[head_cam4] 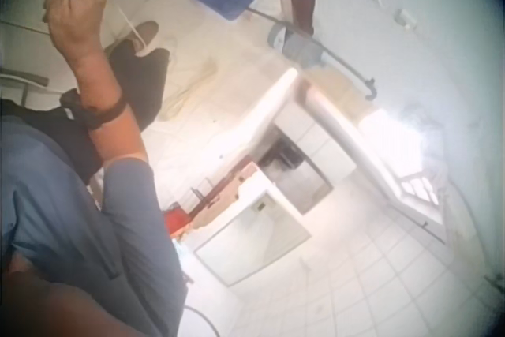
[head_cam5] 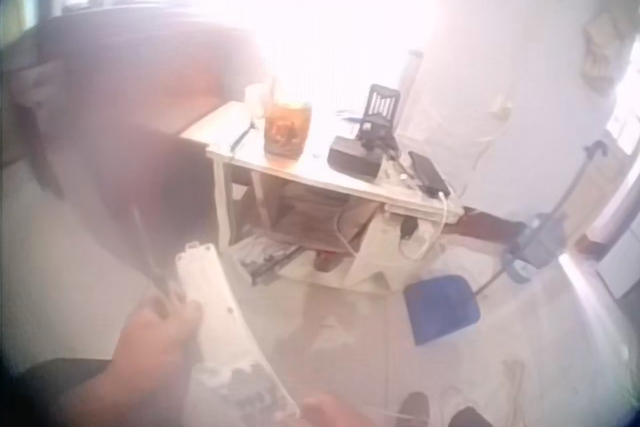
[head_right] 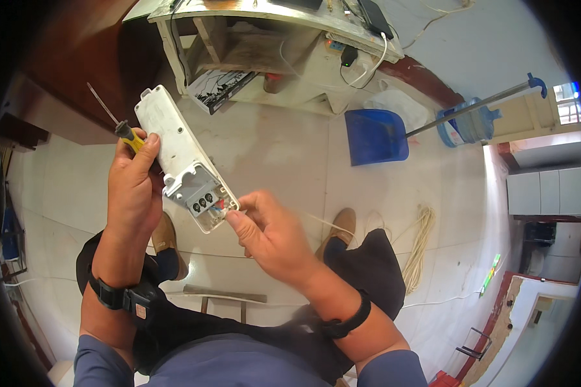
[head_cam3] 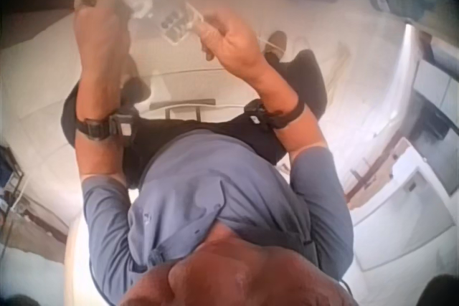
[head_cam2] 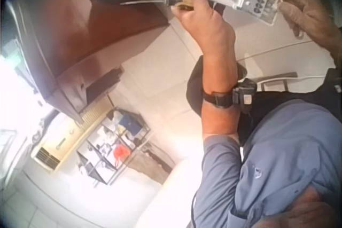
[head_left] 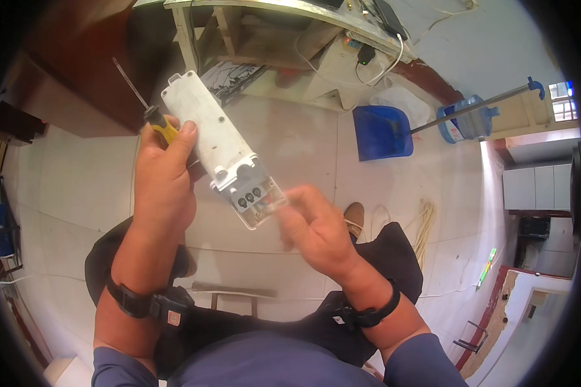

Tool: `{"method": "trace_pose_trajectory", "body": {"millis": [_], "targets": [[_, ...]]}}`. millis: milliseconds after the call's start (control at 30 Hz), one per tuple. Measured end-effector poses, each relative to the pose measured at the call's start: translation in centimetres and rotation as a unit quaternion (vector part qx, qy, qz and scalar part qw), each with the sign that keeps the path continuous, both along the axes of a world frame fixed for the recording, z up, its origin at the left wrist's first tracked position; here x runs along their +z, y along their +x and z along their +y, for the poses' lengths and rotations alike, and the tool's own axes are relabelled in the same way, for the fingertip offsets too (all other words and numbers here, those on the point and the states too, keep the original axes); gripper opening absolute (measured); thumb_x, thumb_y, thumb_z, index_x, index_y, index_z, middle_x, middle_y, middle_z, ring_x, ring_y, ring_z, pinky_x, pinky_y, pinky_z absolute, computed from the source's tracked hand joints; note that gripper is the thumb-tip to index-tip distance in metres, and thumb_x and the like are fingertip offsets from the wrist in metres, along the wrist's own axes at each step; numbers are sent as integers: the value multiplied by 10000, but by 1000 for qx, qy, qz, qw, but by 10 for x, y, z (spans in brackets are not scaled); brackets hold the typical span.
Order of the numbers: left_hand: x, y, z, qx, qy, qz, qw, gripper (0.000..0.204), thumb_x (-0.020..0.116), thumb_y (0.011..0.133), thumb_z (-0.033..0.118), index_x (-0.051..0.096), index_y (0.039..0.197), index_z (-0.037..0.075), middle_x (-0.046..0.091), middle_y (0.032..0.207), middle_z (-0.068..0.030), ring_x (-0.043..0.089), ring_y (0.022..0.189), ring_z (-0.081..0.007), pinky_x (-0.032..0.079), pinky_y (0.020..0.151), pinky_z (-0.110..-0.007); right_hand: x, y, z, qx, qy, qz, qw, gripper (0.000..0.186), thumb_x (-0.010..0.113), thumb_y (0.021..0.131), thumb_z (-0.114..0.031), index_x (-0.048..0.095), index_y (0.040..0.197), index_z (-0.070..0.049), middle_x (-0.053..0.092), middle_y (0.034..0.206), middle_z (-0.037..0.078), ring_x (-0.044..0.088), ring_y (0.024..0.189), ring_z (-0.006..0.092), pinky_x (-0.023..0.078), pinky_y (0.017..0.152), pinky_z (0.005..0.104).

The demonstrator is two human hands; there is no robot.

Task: The person unscrews and opens the plastic casing of a white electronic device using a screwdriver, then handles thin white wires and plastic components inside.

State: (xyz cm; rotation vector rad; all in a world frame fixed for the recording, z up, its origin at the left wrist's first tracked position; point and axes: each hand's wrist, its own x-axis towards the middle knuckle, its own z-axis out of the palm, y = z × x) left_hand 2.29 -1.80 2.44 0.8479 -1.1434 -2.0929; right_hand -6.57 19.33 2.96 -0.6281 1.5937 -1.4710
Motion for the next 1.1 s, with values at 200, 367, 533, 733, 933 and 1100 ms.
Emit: {"method": "trace_pose_trajectory", "body": {"millis": [200, 367, 533, 733, 933, 1100], "targets": [[9, 1, -3, 16, -6, -5, 1000, 145, 626, 984, 120, 517, 1077, 95, 613, 985, -41, 639, 915, -151, 547, 810, -325, 10, -3, -2, 45, 74, 58, 995, 250, 599, 1016, -257, 631, 935, -22, 563, 708, 2, 515, 660, 79, 429, 581, 252], [5, 2, -8, 11, -36, -16, 999, 224, 620, 975, 142, 481, 1142, 88, 598, 1039, -69, 647, 892, -168, 579, 756, -337, 11, -3, -2, 38, 46, 105, 993, 230, 611, 1003, -228, 623, 905, -20, 539, 702, 17, 464, 639, 110, 416, 596, 282], [2, 2, -10, 11, -39, -4, 999, 198, 619, 976, 132, 485, 1115, 88, 599, 1028, -69, 646, 886, -164, 585, 757, -345, 11, -2, -1, 43, 37, 110, 992, 200, 616, 995, -195, 615, 898, -21, 533, 703, 29, 459, 636, 118, 410, 590, 285], [-6, 1, -2, 15, -50, -18, 999, 180, 604, 989, 151, 484, 1100, 76, 575, 1013, -55, 602, 859, -133, 548, 745, -302, 10, 4, -2, 21, 5, 121, 992, 198, 613, 1000, -187, 611, 888, -23, 515, 679, 9, 444, 626, 99, 394, 572, 276], [-7, -1, 2, 26, -82, -32, 996, 161, 583, 1002, 157, 481, 1087, 65, 553, 1005, -44, 578, 885, -120, 530, 767, -302, 7, 5, -2, -8, 15, 123, 992, 193, 601, 1004, -178, 617, 885, -27, 499, 663, 0, 432, 620, 85, 382, 561, 274], [-11, 0, 3, 20, -101, -13, 995, 150, 572, 1009, 155, 480, 1085, 65, 546, 1006, -38, 569, 899, -118, 531, 772, -307, 8, 4, -4, -14, 35, 118, 992, 207, 599, 1007, -193, 623, 884, -27, 496, 659, 0, 431, 619, 85, 378, 557, 274]]}}
